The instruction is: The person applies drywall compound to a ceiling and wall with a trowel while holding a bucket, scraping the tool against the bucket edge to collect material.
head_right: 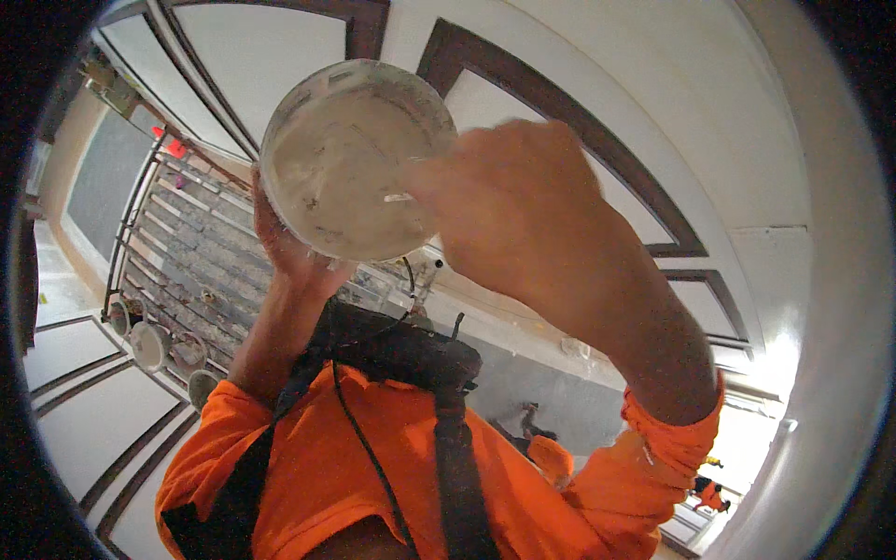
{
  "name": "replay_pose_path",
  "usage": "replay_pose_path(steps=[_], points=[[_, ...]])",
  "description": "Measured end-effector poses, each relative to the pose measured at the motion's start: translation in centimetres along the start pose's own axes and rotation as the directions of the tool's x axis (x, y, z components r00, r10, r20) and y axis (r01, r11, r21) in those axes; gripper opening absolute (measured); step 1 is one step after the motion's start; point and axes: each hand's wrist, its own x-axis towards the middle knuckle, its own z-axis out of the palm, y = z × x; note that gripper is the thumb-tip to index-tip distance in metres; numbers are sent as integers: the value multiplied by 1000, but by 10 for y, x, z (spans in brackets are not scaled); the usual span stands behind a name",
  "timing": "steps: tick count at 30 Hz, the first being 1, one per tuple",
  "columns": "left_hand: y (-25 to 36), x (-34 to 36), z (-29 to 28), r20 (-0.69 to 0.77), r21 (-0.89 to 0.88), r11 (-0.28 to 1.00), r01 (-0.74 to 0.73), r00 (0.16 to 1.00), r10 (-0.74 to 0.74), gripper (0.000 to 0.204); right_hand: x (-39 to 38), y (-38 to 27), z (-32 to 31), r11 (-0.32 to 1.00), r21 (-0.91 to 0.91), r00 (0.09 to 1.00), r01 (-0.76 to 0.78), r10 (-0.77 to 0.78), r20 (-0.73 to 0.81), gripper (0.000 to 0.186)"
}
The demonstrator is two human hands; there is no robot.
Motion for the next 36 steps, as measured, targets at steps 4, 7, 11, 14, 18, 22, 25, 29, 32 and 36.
replay_pose_path(steps=[4, 7, 11, 14, 18, 22, 25, 29, 32, 36], points=[[-9, 6, 3, -219, 48, 999, 10, 976, 0, 68, 40, -15, -8, 991, -114, 934, 75, -30, 356, 27], [-7, 8, -2, -262, -20, 998, 63, 963, -66, 66, 68, -12, -5, 998, 27, 856, 55, -61, 514, 29], [-2, 7, -12, -341, -35, 997, 66, 937, -74, 65, 112, 1, 10, 922, 355, 652, -154, -175, 738, 39], [0, 4, -16, -396, 1, 1000, 25, 918, -23, 67, 131, 15, 31, 697, 549, 563, -462, -248, 788, 46], [6, -6, -3, -392, 94, 996, -12, 919, 48, 70, 126, 33, 58, 157, 708, 642, -689, -320, 696, 53], [18, -6, 12, -359, 115, 993, -30, 931, 70, 73, 86, 61, 88, -335, 802, 857, -495, -337, 389, 56], [18, 3, 19, -285, 97, 995, 26, 958, 3, 74, 37, 68, 119, -663, 740, 992, -113, -116, 47, 52], [-10, 16, 29, -175, 180, 978, 105, 982, -73, 75, -22, 37, 139, -764, 537, 917, 357, 396, -46, 51], [-41, 32, 15, -112, 301, 930, 211, 976, -185, 75, -53, 21, 138, -684, 355, 750, 637, 657, -81, 54], [-82, 44, -19, -47, 376, 855, 357, 929, -367, 76, -94, 11, 127, -554, 296, 589, 778, 807, -37, 46]])
